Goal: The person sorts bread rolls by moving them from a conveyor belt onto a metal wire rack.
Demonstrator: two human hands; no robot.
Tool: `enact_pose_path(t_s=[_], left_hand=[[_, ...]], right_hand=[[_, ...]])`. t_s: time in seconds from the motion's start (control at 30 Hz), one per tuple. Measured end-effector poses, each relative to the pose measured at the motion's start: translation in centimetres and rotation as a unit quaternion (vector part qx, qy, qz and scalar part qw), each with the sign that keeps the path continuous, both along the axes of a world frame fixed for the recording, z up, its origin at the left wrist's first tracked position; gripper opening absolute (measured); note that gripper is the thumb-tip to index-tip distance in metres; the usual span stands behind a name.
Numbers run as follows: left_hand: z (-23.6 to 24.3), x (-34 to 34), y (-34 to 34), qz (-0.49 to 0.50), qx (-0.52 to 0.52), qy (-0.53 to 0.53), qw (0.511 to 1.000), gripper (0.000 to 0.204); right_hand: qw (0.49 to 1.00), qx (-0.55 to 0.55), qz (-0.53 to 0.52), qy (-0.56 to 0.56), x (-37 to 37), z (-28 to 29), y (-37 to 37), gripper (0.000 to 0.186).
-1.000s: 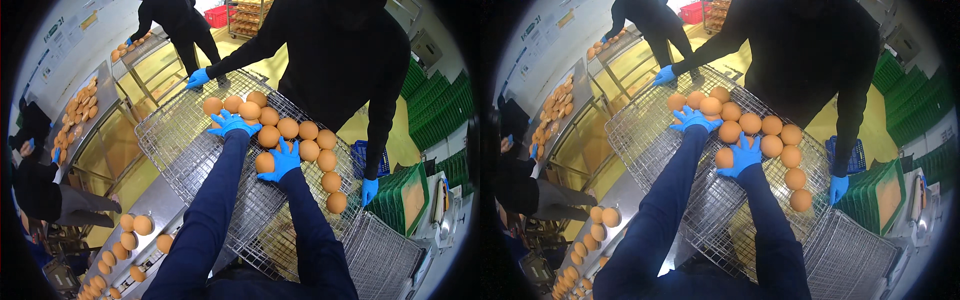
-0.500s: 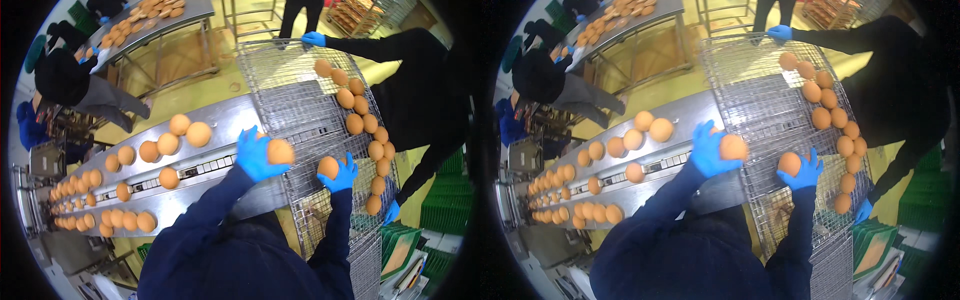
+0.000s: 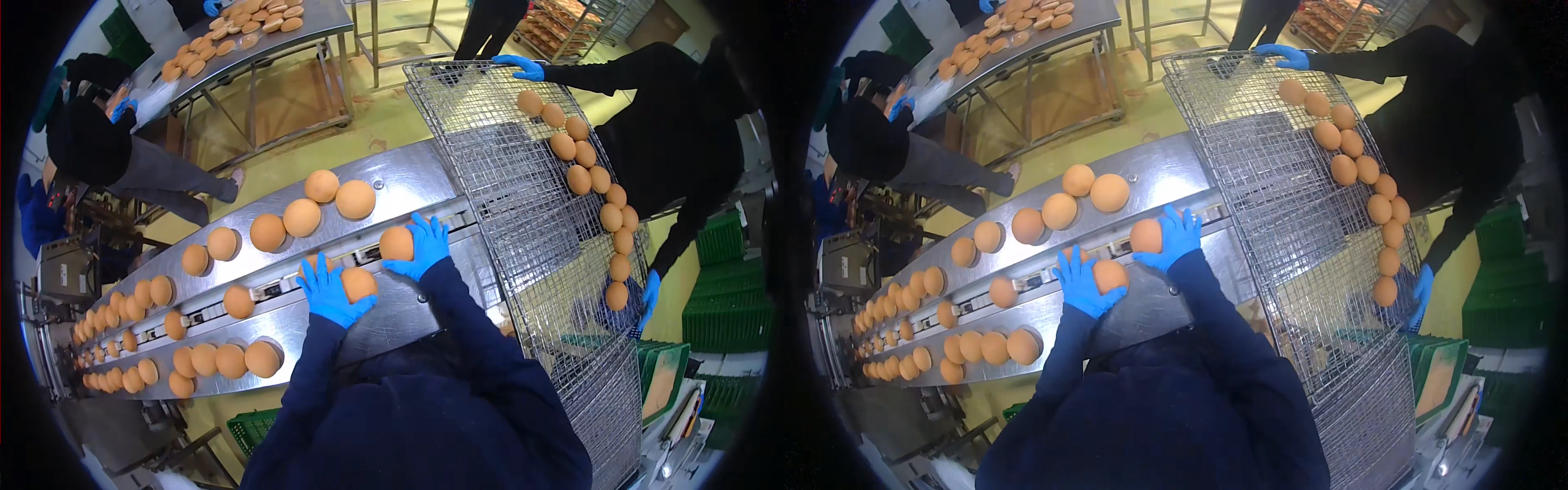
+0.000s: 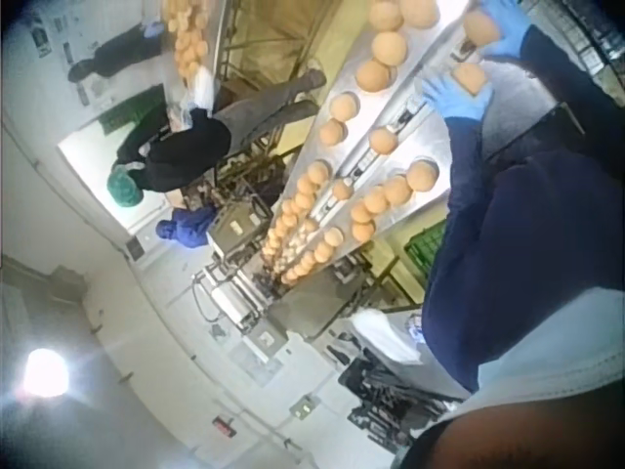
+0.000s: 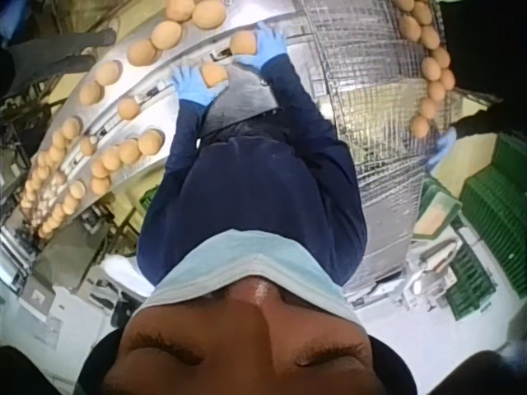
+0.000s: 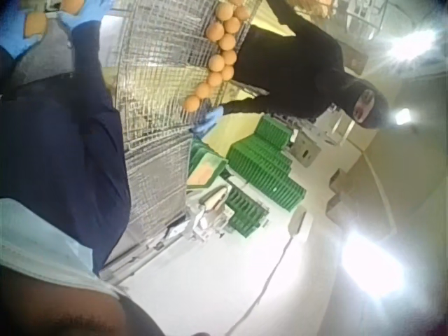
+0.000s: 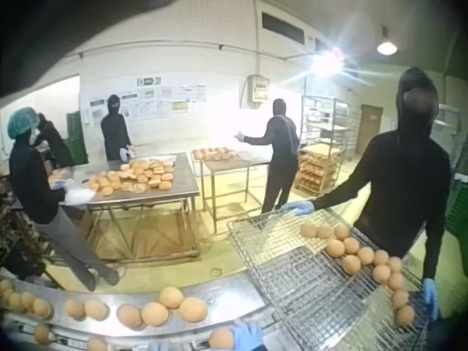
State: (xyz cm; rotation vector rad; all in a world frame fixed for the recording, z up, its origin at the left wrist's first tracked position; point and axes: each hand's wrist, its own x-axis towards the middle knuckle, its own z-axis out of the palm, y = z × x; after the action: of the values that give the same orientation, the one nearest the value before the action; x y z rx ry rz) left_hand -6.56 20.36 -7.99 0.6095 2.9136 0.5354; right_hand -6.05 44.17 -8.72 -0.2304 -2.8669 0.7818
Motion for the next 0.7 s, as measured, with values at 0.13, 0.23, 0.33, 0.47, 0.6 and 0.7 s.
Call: enact_pose_path(t_s=[0.13,0.23,0.33,0.47,0.6,0.7], left_hand=[[-0.2,2.5,-0.2,-0.072,0.095,0.056,0.991,0.095],[-0.3,3.1,0.0,-0.162,0.106,0.098,0.976,0.092],[-2.1,3.2,0.1,-0.194,0.141,0.059,0.969,0.092],[-1.8,3.1,0.9,-0.149,0.22,-0.033,0.963,0.103],[-0.8,2.9,1.0,-0.13,0.187,-0.069,0.971,0.118],[-2.0,2.9,0.6,-0.159,0.118,-0.014,0.98,0.127]], right_hand=[[0.959,-0.27,-0.059,0.053,2.4,3.5,0.2,0.078],[0.969,-0.17,-0.166,0.064,3.3,5.0,1.8,0.086],[0.972,0.014,-0.223,0.072,3.3,4.8,2.6,0.084],[0.961,0.205,-0.185,-0.005,3.0,2.4,2.0,0.062],[0.996,0.078,-0.034,0.023,5.4,2.8,-2.5,0.067],[0.992,0.005,0.125,-0.009,8.0,3.5,-6.1,0.072]])
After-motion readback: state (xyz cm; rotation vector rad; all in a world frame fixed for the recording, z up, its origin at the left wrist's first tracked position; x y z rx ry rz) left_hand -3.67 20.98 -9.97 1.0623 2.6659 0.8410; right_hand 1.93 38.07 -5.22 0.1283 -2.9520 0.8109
